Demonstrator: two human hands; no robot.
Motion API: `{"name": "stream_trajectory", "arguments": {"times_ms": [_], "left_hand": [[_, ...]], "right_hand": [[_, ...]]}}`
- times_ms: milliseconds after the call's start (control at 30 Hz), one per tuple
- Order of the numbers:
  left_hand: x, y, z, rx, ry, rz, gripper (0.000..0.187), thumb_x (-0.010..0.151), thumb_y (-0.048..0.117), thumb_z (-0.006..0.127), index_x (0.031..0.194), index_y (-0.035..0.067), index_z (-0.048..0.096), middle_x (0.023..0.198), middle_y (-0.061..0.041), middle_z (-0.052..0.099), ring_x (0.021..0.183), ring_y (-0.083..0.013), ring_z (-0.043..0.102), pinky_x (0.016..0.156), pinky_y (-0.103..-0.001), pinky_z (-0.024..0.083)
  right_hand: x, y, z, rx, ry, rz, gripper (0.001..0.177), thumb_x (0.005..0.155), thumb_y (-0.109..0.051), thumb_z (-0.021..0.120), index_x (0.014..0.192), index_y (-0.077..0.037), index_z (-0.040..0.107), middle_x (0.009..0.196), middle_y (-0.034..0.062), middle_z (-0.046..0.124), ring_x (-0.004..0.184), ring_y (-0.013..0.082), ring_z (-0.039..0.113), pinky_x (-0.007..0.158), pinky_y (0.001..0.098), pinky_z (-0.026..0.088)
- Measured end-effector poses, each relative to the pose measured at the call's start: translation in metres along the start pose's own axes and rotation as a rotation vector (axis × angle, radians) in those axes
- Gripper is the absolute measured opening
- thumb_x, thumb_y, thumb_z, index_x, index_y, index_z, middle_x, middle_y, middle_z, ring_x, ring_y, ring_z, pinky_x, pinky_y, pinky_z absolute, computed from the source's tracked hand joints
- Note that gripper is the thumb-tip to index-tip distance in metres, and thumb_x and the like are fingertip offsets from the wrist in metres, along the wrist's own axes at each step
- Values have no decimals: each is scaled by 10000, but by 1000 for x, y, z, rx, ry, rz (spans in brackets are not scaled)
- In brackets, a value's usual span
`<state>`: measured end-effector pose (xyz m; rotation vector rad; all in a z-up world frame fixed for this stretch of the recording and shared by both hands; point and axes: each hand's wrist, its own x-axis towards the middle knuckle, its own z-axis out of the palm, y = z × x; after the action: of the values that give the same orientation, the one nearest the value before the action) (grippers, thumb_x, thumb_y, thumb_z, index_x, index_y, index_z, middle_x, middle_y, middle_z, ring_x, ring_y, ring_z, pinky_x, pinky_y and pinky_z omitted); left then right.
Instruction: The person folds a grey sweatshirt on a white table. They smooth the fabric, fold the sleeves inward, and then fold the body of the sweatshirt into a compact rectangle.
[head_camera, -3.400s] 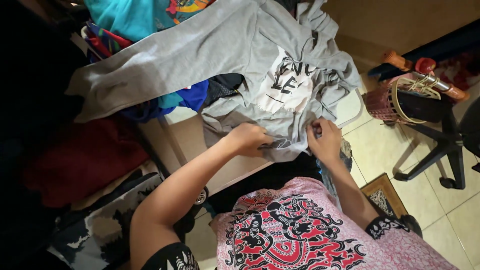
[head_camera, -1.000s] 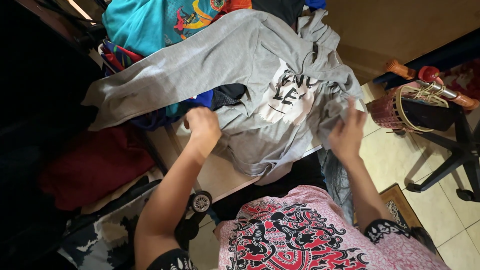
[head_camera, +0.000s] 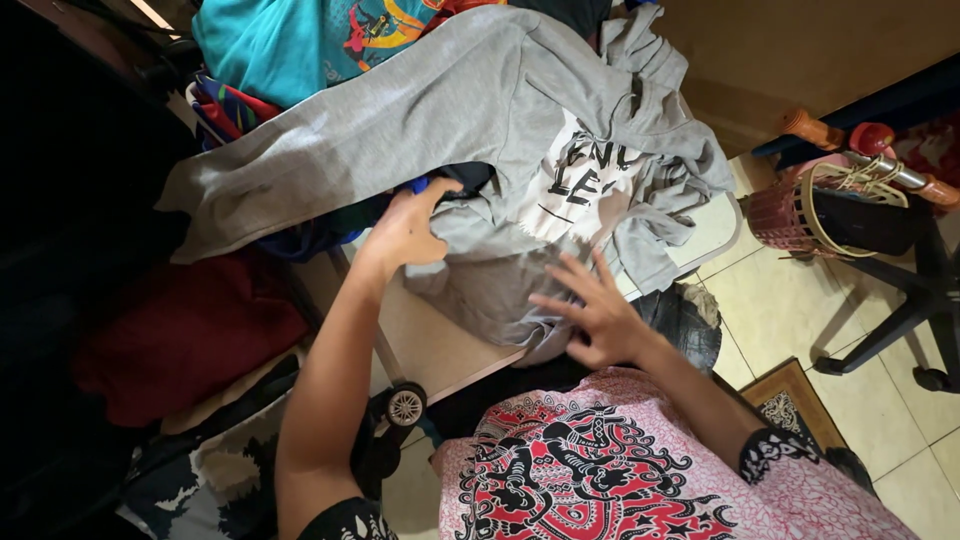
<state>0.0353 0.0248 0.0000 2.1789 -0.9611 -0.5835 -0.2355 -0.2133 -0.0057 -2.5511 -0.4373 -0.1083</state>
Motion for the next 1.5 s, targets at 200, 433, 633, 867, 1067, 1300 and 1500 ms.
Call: {"name": "stream_trajectory", "arguments": {"times_ms": [200,433,633,867,1067,1300,1500], "left_hand": [[-5,3,-1,65,9,-53,607,589,114,858,1174,213,725,1154,-296,617,1156,-473,540,960,-460,467],[-6,5,-4,101,10,52,465,662,-39,677,1082,138,767,989,-250,691,982,-430,652,870,-451,527],[-9,23,-15,139,77,175,439,610,-46,673,1006,109,780,874,-218,712,922,-433,658,841,-476,524],[-13,34,-32,245,-170,-295,282,714,2,701,870,203,821,887,-245,721,855,-437,706,808,-437,578],[-23,21,-38,787,-42,-329,111,837,50,692,850,74,799,905,-202,752,877,-383,738,771,-454,564],[-33,82,-12,1099,-126,-166,195,855,240,628,949,162,780,1064,-109,708,1034,-308,627,865,-457,437],[-18,120,45,659,-539,252,258,788,219,689,1035,171,746,1063,-164,687,1007,-353,668,860,-492,509]], "right_hand": [[-3,-23,14,8,25,-177,693,718,-366,770,1388,-276,617,1551,203,407,1479,451,316,1185,705,157],[0,-30,29,45,76,-194,329,792,-110,758,1113,-115,690,1308,146,624,1339,385,524,1182,616,353],[18,-44,38,176,244,-133,315,778,12,711,1089,-23,680,1129,131,639,1111,363,611,996,492,490],[37,-69,37,160,278,-175,333,741,0,709,1069,-52,692,1071,113,644,1024,327,608,906,447,503],[35,-85,48,241,211,-218,295,772,-26,710,1066,-48,707,1037,105,647,966,307,627,855,441,528],[31,-80,28,327,291,-160,263,795,-14,723,1053,-39,683,1032,122,652,958,324,635,848,439,528],[-11,-11,-5,-131,550,336,200,855,-50,779,1016,-91,669,927,96,670,850,287,648,778,378,527]]}}
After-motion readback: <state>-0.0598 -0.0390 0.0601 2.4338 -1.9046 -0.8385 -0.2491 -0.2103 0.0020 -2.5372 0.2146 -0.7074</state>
